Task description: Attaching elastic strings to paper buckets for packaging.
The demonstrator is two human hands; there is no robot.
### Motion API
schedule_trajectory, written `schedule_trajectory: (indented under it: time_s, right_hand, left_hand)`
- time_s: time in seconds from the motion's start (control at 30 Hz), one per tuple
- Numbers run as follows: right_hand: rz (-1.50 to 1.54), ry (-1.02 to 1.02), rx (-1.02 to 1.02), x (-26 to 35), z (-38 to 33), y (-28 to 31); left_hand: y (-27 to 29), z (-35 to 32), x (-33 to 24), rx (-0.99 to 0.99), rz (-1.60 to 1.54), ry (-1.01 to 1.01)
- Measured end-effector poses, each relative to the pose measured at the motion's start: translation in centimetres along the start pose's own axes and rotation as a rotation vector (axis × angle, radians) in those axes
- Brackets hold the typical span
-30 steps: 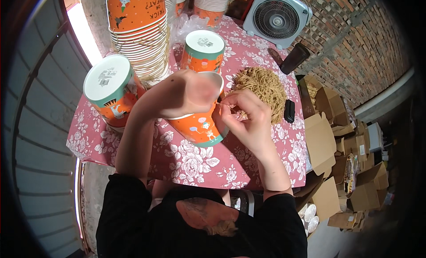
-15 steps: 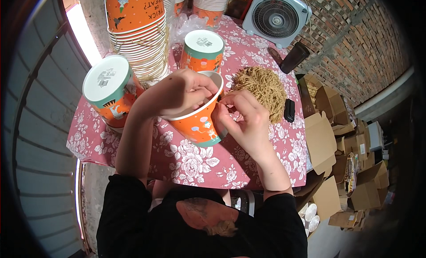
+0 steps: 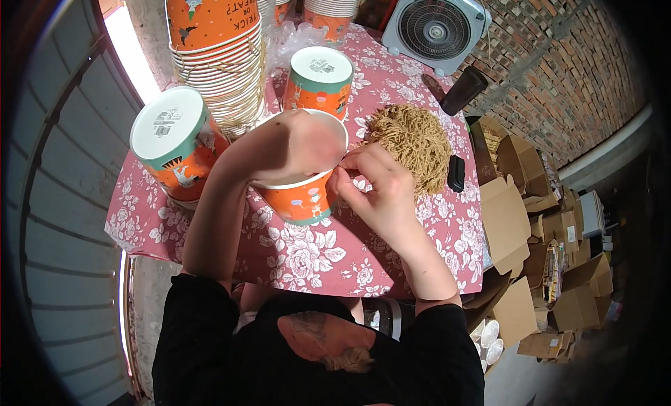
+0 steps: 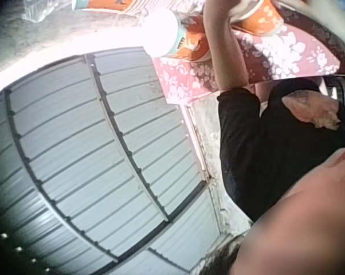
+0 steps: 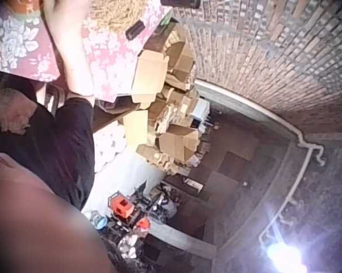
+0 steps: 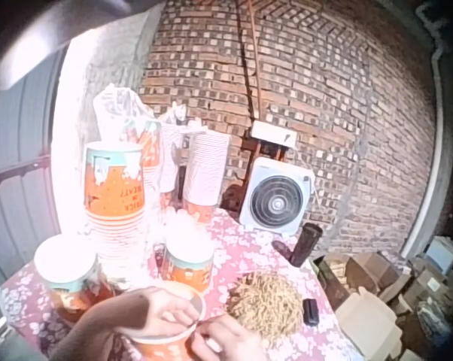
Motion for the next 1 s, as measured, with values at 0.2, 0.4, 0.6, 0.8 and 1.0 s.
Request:
schedule_trajectory:
  time_s: [0.2,0.4,0.6,0.8,1.0]
  right_hand:
    - [0.012,0.004,0.041,0.1,-0.4,-0.8]
    - [0.046,0.009,0.071,-0.4,-0.9,-1.4]
    - [0.042,-0.005,0.079,-1.8,-2.2,-1.8]
    - [-0.145,-0.158,0.196,-3.2,-2.8,-1.3]
    - [0.753,-0.746,0.002,-9.7,-6.5,-2.5]
  left_hand:
    - [0.2,0.1,0.9,-0.008,0.054,0.002]
    - [0.0,-0.4,1.0,-0.058,0.174,-0.027]
    - [-0.7,-0.6,0.9,-0.176,0.244,-0.199]
    - [-1.8,0.0,0.7,-0.129,0.383,-0.111]
    - [-1.4,0.3,-0.5,-0.162,0.383,-0.153]
Point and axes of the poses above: each hand's wrist, its own z-axis towards the middle knuckle, its own y-axis out of the back of the hand, x = y × z, the point moved 9 cm from there along z, towards the middle knuckle, and after that the axes turned 8 degrees about -x, right-handed, at the moved point
